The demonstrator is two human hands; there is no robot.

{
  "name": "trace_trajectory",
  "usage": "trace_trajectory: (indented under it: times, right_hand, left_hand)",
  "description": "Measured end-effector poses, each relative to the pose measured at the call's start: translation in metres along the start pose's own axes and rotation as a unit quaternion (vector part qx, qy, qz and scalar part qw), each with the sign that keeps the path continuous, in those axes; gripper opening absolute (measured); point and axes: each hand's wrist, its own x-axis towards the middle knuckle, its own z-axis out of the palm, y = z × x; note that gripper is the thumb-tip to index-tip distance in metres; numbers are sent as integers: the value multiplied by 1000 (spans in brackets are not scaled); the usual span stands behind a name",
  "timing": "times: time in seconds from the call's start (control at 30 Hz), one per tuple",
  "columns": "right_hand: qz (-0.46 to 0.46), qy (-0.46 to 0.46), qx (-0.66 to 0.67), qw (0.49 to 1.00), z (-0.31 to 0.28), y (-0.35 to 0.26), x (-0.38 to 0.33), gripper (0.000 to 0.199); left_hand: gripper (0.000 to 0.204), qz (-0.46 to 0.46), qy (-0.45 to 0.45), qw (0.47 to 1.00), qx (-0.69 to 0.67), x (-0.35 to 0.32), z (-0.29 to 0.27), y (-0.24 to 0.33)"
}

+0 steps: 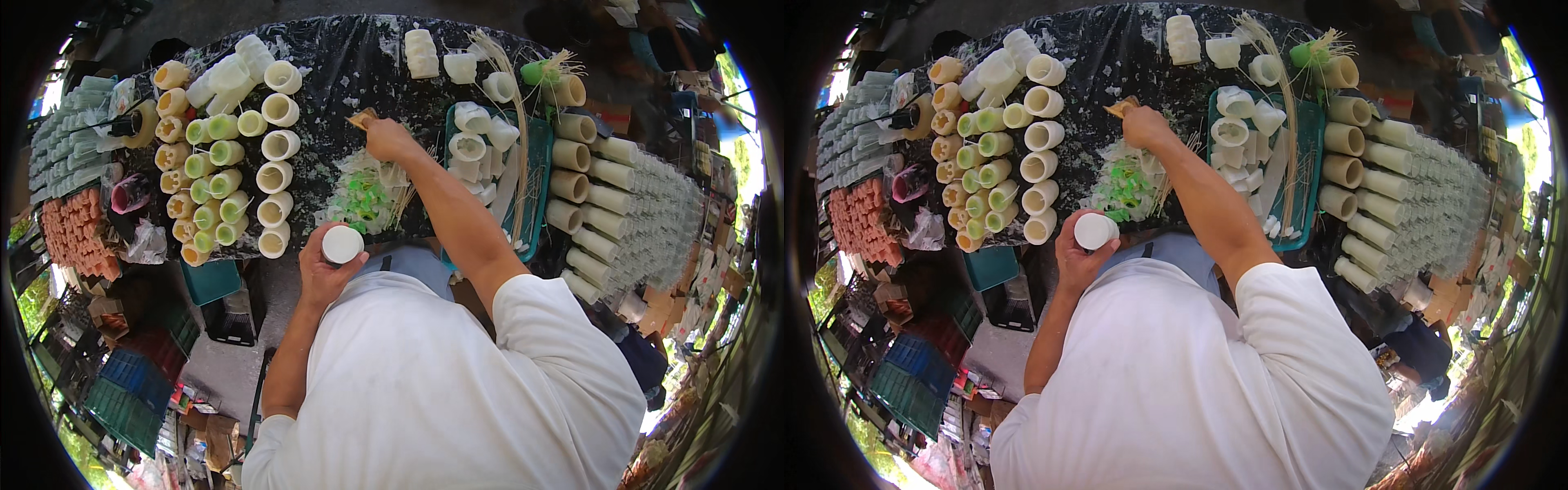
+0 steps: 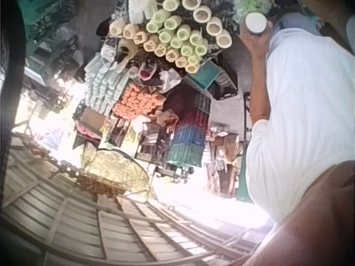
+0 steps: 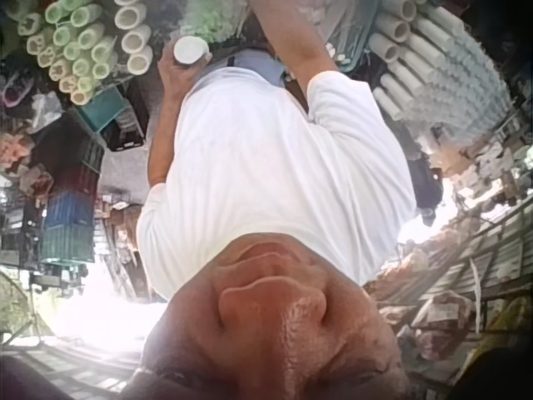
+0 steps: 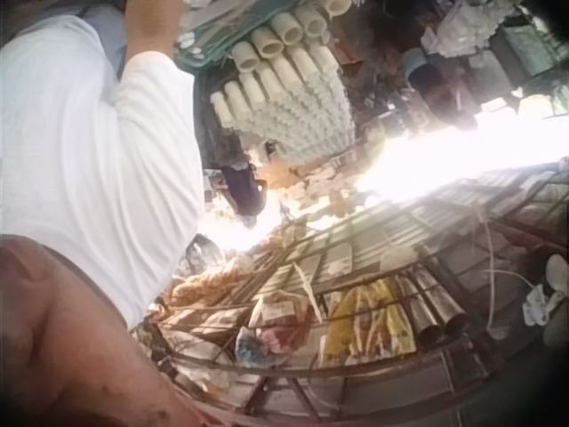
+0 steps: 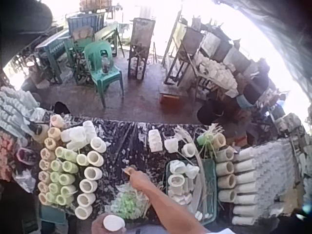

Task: The person inserts wicks into cylindrical wax candle bodies using a thin stick to center them. They repeatedly pick up a candle, thread the wick, and place the finished unit on the table among many others.

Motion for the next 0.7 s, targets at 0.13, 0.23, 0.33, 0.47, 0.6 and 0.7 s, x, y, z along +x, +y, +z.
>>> trace_trajectory:
  times: [0.13,0.23,0.33,0.47,0.6,0.7]
  right_hand:
    - [-15,76,66,995,-20,6,-94,51]
    - [34,168,127,977,-13,52,-125,52]
    - [90,190,155,965,14,78,-143,52]
    - [153,236,151,948,33,81,-175,51]
    - [100,338,14,936,42,77,-192,51]
    - [-42,414,-47,908,27,54,-199,42]
  left_hand:
    - [64,7,10,1000,-20,16,0,9]
    - [65,5,-7,1000,-7,25,-5,13]
    - [61,47,-6,999,9,32,-6,11]
    - [52,148,-44,980,129,52,-7,21]
    - [47,156,-42,981,107,57,-1,5]
    - [34,126,-48,984,119,60,2,3]
